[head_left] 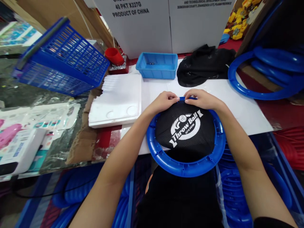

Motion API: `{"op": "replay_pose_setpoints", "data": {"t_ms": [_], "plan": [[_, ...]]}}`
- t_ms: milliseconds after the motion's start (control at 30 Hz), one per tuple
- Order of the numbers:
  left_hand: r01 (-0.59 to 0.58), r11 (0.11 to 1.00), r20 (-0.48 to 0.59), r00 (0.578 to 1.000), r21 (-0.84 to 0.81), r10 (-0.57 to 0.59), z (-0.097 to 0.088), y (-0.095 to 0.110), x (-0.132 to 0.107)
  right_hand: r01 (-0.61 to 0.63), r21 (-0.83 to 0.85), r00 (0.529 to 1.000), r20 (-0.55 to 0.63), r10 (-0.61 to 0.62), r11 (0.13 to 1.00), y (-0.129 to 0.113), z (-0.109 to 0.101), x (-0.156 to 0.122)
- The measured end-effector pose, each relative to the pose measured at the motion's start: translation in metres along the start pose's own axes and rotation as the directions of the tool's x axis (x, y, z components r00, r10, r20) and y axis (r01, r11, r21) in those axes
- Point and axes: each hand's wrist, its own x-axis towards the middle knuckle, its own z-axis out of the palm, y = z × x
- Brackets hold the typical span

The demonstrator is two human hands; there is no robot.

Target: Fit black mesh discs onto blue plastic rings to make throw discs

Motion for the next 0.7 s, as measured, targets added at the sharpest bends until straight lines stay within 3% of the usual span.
{"op": "replay_pose_setpoints", "data": {"t_ms": [167,500,700], "plan": [[-0.101,0.991,-0.041,0.994,0.088,0.105,0.007,0.013,-0.004,0.016,0.052,1.0,-0.004,-0.016,0.999,0.006,0.009,0.007],[-0.048,0.978,-0.067,0.996,0.205,0.063,0.013,0.014,-0.003,-0.049,-0.058,0.992,-0.12,0.042,0.997,0.005,0.026,0.014],[-0.325,0.878,0.105,0.946,0.352,0.308,0.007,0.02,-0.014,-0.121,0.106,0.967,-0.21,0.142,0.987,0.01,0.01,-0.001]]}}
